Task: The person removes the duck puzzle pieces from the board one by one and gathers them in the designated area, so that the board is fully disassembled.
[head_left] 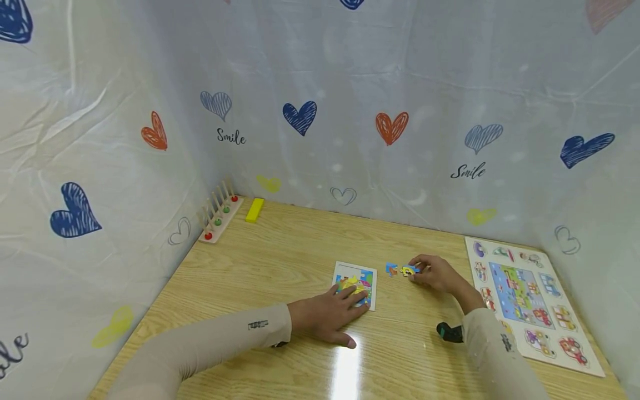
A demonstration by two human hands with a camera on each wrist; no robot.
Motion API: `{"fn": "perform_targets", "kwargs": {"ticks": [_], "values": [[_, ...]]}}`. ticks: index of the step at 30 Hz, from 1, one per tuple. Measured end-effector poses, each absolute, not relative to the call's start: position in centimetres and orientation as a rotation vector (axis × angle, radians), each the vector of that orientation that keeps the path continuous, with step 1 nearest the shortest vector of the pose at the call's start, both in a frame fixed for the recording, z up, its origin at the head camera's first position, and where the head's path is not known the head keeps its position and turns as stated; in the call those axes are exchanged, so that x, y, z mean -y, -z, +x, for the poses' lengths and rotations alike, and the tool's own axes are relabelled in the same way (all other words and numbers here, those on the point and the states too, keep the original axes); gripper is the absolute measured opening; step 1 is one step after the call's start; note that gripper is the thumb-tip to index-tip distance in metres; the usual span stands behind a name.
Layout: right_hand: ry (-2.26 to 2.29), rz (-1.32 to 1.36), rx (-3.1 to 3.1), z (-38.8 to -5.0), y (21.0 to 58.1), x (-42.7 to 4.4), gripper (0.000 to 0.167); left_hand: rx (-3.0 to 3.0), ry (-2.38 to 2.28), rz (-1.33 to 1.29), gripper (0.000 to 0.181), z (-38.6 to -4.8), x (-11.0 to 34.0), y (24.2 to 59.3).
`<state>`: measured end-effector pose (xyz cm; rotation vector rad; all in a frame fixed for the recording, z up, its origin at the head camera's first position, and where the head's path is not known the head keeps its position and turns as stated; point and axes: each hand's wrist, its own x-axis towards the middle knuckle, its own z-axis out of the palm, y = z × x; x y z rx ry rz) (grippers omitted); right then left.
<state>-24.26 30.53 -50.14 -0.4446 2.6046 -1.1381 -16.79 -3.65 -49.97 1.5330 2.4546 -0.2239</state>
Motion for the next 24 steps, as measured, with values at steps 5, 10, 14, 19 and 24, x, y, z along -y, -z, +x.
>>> {"fn": "perform_targets", "kwargs": {"ticks": [5, 10, 14, 19, 24], "values": [[1.103, -0.48, -2.637, -24.29, 50.31, -30.59, 0.031, -2.46, 0.237, 1.531, 0.089, -16.83, 3.6, 50.18], [1.051, -0.455, -2.66, -24.25, 50.13, -30.54, 0.031, -2.467, 0.24, 1.537, 0.089, -16.79, 3.54, 50.22], [1.006, -0.434, -2.685, -24.12, 49.9, -30.52, 0.03, -2.469, 0.244, 1.535, 0.089, -16.82, 3.53, 50.31], [0.978, -0.419, -2.712, -24.1, 49.99, -30.6, 0.031, -2.465, 0.23, 1.536, 0.089, -16.88, 3.58, 50.27], [0.977, -0.422, -2.716, -24.19, 50.11, -30.62, 0.031, -2.461, 0.226, 1.532, 0.089, -16.96, 3.63, 50.31]]}}
